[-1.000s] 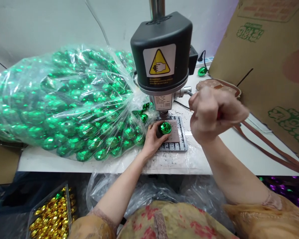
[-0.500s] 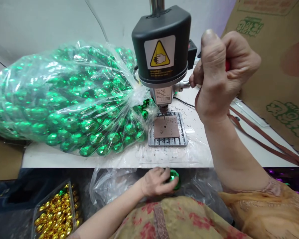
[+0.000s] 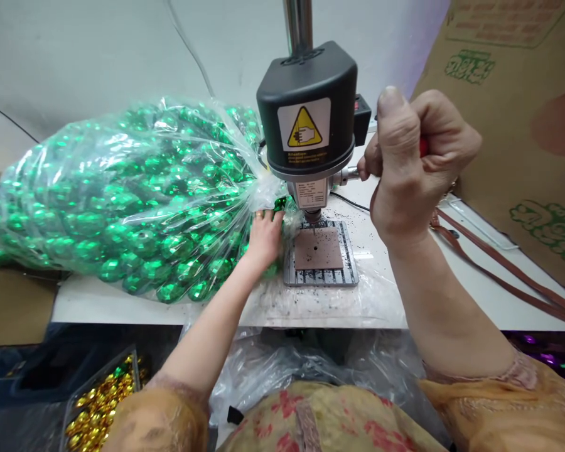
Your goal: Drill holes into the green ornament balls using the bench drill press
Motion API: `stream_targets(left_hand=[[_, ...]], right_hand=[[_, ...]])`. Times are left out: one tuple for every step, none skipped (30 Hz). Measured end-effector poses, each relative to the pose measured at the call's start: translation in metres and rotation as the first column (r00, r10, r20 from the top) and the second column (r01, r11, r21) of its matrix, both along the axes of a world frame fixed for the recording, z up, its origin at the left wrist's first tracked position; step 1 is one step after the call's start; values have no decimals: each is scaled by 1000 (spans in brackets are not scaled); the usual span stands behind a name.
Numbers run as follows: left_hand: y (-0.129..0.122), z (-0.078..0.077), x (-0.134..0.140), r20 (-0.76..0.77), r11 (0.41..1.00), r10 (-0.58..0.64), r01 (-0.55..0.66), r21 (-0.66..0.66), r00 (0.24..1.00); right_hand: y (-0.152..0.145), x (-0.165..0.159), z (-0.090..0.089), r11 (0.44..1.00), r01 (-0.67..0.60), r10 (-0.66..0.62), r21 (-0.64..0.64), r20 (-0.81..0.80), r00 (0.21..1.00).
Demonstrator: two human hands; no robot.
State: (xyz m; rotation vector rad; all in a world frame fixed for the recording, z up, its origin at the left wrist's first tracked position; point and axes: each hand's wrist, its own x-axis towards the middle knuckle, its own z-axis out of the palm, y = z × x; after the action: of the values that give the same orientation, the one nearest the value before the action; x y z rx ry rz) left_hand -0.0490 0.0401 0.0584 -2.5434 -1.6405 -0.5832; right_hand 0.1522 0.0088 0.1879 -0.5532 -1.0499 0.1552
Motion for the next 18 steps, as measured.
stream_targets(left_hand=[[13,3,1,-28,999,15,-16,-39,1000],[23,4,2,-44,998,13,-15,-60,999],[28,4,3,-63,997,10,-15,-80,998],[30,4,5,-82,995,7,-15,-95,997],[31,4,7,-102,994,6,-16,-104,995],[29,4,9,-120,994,9,-22,-108,993],[27,6,9,-140,994,14,-30,-110,990],[24,8,9,-154,994,22,-39,-105,988],[20,11,8,-154,995,33,-47,-87,987],[15,13,6,-131,997,43,-51,-54,990],[9,16,4,-80,999,43,-44,-8,996],[2,18,2,-1,999,26,-26,43,1000],[-6,20,0,104,996,-7,-3,94,995],[-16,20,-1,229,991,-48,17,136,972],[-26,19,0,365,987,-91,35,155,927],[-37,16,2,510,988,-120,51,147,852],[-47,12,6,651,992,-126,75,106,748],[-56,7,11,775,993,-101,117,36,624]], right_hand=[[-1,0,0,1000,-6,6,2,-1,1000],[-2,0,1,1000,-13,13,4,0,1000],[-3,0,1,1000,-22,21,3,4,1000],[-4,0,1,1000,-30,30,0,8,1000],[-5,0,2,999,-37,37,-4,12,999],[-6,0,2,999,-40,40,-8,16,999],[-6,0,2,999,-42,42,-11,19,999],[-6,0,2,999,-43,44,-14,21,999],[-5,0,2,999,-46,47,-22,24,999],[-4,0,2,998,-48,49,-28,26,998],[-3,0,1,998,-49,50,-27,28,998],[-3,0,1,999,-46,47,-21,30,998],[-2,0,1,999,-40,40,-12,33,999],[-1,0,1,1000,-29,29,-4,36,999],[-1,0,1,1000,-16,16,-1,39,999],[-1,0,1,1000,-3,3,-3,42,999],[-1,0,1,1000,7,-7,-9,44,999],[-1,-1,1,1000,13,-12,-16,45,999]])
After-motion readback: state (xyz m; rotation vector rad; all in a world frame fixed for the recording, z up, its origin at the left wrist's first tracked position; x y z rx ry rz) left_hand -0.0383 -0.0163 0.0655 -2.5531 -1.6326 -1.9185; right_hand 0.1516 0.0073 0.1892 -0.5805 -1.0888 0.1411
